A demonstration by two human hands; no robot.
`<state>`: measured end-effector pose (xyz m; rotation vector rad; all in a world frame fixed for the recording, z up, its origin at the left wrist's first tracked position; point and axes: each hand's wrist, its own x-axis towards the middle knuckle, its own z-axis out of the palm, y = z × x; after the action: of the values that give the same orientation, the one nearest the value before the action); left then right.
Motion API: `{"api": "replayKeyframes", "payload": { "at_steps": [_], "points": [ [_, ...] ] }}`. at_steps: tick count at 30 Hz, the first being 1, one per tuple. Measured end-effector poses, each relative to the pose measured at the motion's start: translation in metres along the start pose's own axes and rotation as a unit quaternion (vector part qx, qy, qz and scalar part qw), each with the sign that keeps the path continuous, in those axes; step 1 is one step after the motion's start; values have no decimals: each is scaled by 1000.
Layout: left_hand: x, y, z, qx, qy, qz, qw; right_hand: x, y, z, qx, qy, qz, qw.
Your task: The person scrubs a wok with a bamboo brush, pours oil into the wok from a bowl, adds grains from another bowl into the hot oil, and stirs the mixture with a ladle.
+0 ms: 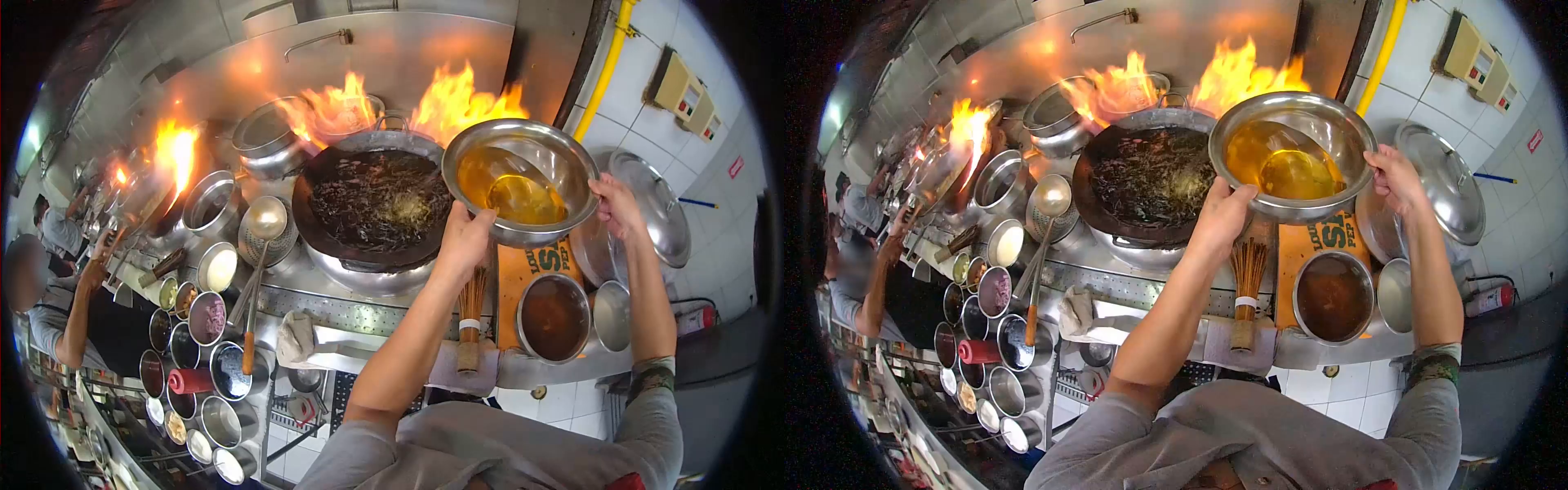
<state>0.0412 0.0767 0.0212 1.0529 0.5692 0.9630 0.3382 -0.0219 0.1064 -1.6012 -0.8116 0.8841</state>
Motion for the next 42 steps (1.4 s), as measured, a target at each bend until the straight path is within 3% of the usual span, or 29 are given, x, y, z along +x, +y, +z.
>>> {"api": "replayKeyframes", "payload": {
  "at_steps": [4, 5, 7, 10, 19, 21, 22, 25, 26, 29, 31, 32, 33, 34, 36, 37, 38, 39, 41, 42],
  "points": [
    [14, -20, 7, 103, -30, 49, 993, -11, 42, -9, 66, 18, 9, 998],
    [9, -14, 15, 115, -32, 7, 993, -12, 52, -16, 77, 27, 10, 997],
    [13, -35, 25, 42, -48, 9, 998, -10, 71, -32, 89, 39, 12, 995],
    [22, -70, 31, 62, -65, -7, 996, -4, 92, -59, 107, 3, 34, 994],
    [45, -150, 33, 78, -96, -53, 991, 13, 178, -83, 100, 59, 98, 988],
    [50, -157, 30, 136, -106, -64, 983, 9, 186, -80, 114, 72, 114, 984],
    [49, -163, 31, 86, -111, -48, 989, 8, 189, -77, 113, 80, 125, 983],
    [49, -179, 25, 108, -111, -73, 985, 12, 202, -81, 110, 73, 139, 981],
    [47, -182, 26, 158, -104, -40, 981, 12, 205, -83, 106, 71, 137, 982],
    [48, -188, 32, 107, -77, -72, 989, 11, 207, -85, 58, 83, 158, 982],
    [45, -188, 22, 327, -37, -84, 940, 9, 194, -92, -15, 62, 161, 985],
    [27, -174, 21, 369, -22, -7, 929, 6, 185, -88, -85, 86, 148, 982],
    [-8, -115, 34, 427, 3, -22, 904, -2, 180, -86, -152, 108, 130, 974],
    [-28, -88, 16, 454, -29, 62, 889, -9, 185, -99, -251, 132, 84, 955],
    [-62, -30, -40, 639, 16, 284, 715, -59, 152, -90, -220, 162, 14, 962],
    [-77, 3, -71, 692, 36, 259, 673, -78, 153, -97, -224, 161, -47, 960],
    [-90, 35, -86, 762, 65, 221, 605, -105, 135, -87, -226, 150, -36, 962],
    [-93, 36, -122, 786, 60, 208, 578, -128, 121, -74, -228, 140, -26, 963],
    [-90, 26, -169, 800, 2, 141, 583, -152, 121, -48, -205, 90, -63, 973],
    [-85, 22, -181, 776, -6, 143, 614, -160, 117, -36, -194, 67, -83, 975]
  ]
}}
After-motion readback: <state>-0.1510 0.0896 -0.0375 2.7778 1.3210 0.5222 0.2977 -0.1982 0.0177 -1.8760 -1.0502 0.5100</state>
